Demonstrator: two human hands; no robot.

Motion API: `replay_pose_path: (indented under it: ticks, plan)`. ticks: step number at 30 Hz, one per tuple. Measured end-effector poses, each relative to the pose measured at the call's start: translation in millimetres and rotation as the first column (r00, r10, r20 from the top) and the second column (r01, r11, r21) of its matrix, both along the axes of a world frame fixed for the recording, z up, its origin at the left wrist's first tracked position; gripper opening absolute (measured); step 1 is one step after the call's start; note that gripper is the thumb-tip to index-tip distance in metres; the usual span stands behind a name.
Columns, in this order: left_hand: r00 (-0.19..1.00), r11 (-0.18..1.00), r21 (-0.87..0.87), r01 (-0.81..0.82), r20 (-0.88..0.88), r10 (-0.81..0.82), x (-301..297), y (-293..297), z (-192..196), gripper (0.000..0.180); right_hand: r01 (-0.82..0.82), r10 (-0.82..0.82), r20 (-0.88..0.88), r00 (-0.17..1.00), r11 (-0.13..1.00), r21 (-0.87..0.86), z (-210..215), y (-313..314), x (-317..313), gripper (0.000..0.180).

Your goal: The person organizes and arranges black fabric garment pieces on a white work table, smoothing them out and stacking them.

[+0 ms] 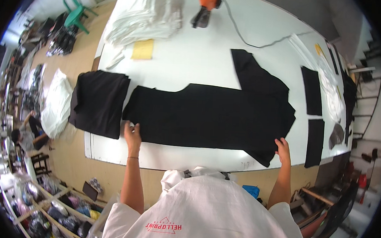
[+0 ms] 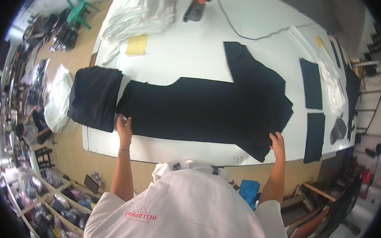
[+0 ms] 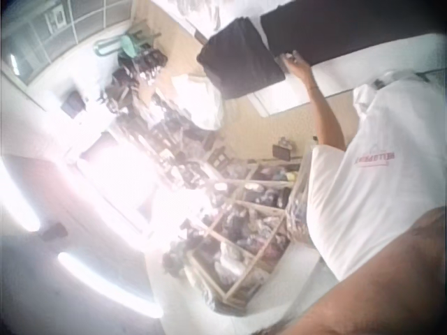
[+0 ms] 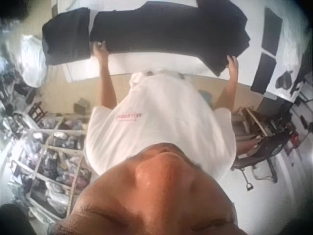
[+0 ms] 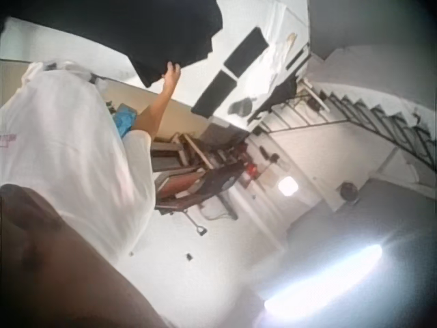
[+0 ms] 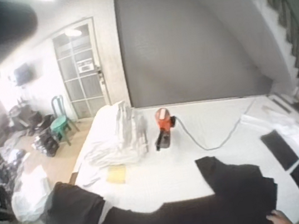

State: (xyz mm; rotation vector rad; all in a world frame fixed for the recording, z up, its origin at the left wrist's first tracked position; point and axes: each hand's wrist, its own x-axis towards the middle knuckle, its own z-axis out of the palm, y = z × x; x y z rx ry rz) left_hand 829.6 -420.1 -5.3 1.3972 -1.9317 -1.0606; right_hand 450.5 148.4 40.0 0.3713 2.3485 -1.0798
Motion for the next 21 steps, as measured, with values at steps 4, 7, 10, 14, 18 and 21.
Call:
replay_pose_path:
  ticks: [4,7,10,14,18,21]
  plan:
    - [0.995,0.973,0.227,-0.053,0.092,0.033,-3,3,14,0.054,-0.013,0.073,-0.141,0.987,0.922,0.386,-38,49,1,0.058]
    - [0.968,0.999,-0.002,0.033,0.251,-0.031,0,9,4,0.043,0.139,0.089,-0.351,0.932,0.806,0.575,-66,48,3,0.061]
    - [0.931,0.995,0.074,0.069,0.355,-0.091,7,1,-3,0.033,-0.072,0.206,-0.258,0.944,0.891,0.448,-66,34,-11,0.05]
    - [0.913,0.998,0.014,0.067,0.402,-0.067,2,11,7,0.032,0.063,0.115,-0.41,0.905,0.916,0.396,-58,56,-21,0.041]
    - [0.94,0.992,-0.122,0.034,0.342,0.01,11,9,-5,0.03,0.141,0.064,-0.366,0.928,0.851,0.506,-34,98,-47,0.037]
    - [0.948,0.997,0.053,-0.054,0.317,0.034,1,13,-3,0.028,0.204,0.002,-0.325,0.946,0.774,0.599,-27,142,-60,0.039]
